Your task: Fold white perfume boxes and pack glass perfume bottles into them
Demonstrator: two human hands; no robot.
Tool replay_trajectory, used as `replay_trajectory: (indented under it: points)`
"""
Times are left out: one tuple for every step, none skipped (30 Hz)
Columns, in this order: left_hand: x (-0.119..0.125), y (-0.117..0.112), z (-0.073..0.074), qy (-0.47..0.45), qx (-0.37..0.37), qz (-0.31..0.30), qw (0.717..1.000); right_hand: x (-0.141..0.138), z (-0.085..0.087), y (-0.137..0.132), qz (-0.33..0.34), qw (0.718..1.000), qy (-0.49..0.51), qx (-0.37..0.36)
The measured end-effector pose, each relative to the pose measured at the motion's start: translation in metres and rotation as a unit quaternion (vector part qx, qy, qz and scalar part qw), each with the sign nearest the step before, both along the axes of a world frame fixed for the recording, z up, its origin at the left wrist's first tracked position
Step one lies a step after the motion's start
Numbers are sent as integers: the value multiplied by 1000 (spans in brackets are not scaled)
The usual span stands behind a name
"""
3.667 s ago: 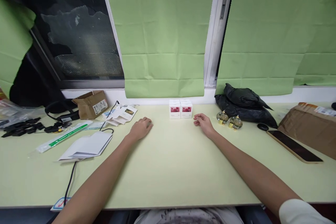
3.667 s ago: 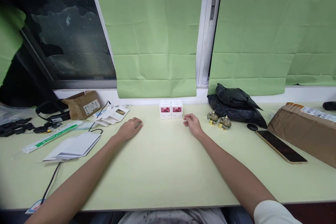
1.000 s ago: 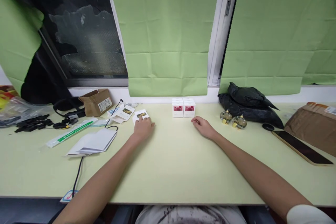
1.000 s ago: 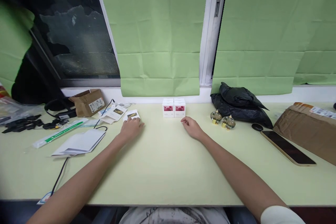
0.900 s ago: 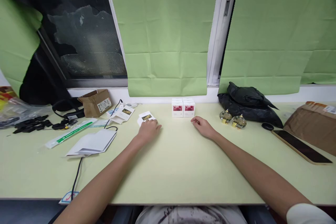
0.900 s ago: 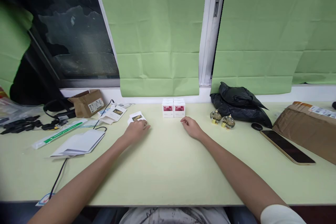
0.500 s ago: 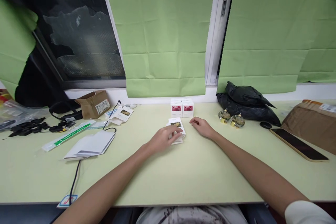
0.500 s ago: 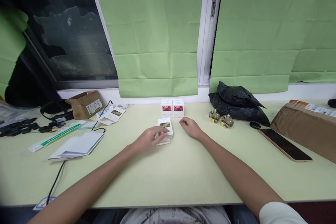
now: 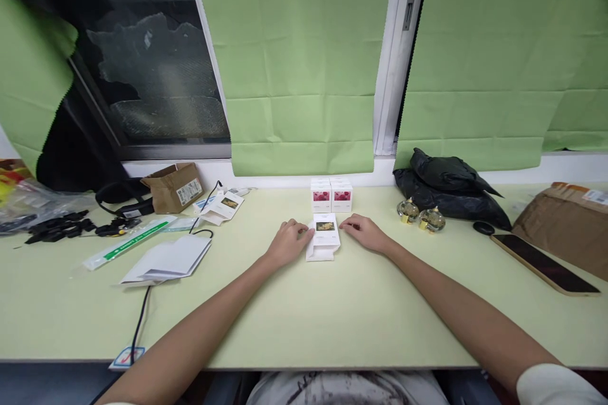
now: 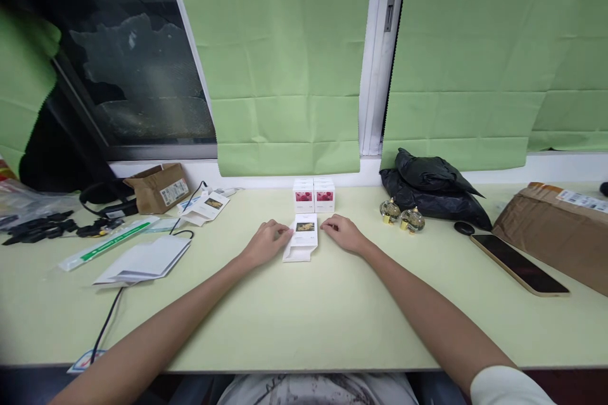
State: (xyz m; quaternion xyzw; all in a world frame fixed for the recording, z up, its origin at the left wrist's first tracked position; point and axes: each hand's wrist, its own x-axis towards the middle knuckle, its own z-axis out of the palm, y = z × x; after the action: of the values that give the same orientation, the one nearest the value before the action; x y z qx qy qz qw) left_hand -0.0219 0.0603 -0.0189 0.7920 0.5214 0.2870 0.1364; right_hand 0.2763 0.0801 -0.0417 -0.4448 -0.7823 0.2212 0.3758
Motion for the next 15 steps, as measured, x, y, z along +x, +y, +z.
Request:
replay_trajectory:
  points:
    - [2, -2, 0, -11, -4, -11, 1000, -1, 0, -1, 6, 1000, 3, -3]
    - [4, -3, 0, -19, -8, -21, 1000, -1, 0, -1, 8, 1000, 8, -9]
    - [6, -4, 0, -26, -12, -30, 999, -2, 0, -2, 9, 1000, 16, -16]
    - [7, -5, 0, -33, -16, -38, 999, -3, 1, -3, 9, 999, 25, -23]
    - [8, -6, 0, -40, -21, -48, 998, -3, 1, -4, 8, 999, 37, -28]
    - [9, -6, 0, -49, -27, -59, 997, -5, 2, -6, 8, 998, 50, -33]
    - [9, -6, 0, -61, -32, -70, 995, -6, 3, -7, 12, 997, 63, -37]
    - [9, -5, 0, -75, -39, -80, 993, -8, 4, -8, 17, 996, 78, -43]
    - [9, -5, 0, -92, -47, -87, 991, -10, 5, -9, 25, 994, 95, -51]
    - [9, -4, 0, -110, -57, -92, 988, -12, 5, -10, 34, 991, 114, -63]
    - [9, -3, 0, -128, -67, -94, 985, -15, 5, -11, 41, 987, 135, -77]
    - [9, -2, 0, -144, -79, -94, 982, -17, 5, -11, 46, 982, 158, -94]
    - [9, -1, 0, -159, -92, -95, 978, -19, 5, -12, 49, 976, 180, -112]
    - [9, -1, 0, -172, -103, -98, 975, -21, 5, -12, 49, 970, 200, -130]
    - [9, -1, 1, -185, -114, -103, 971, -23, 4, -12, 49, 964, 218, -148]
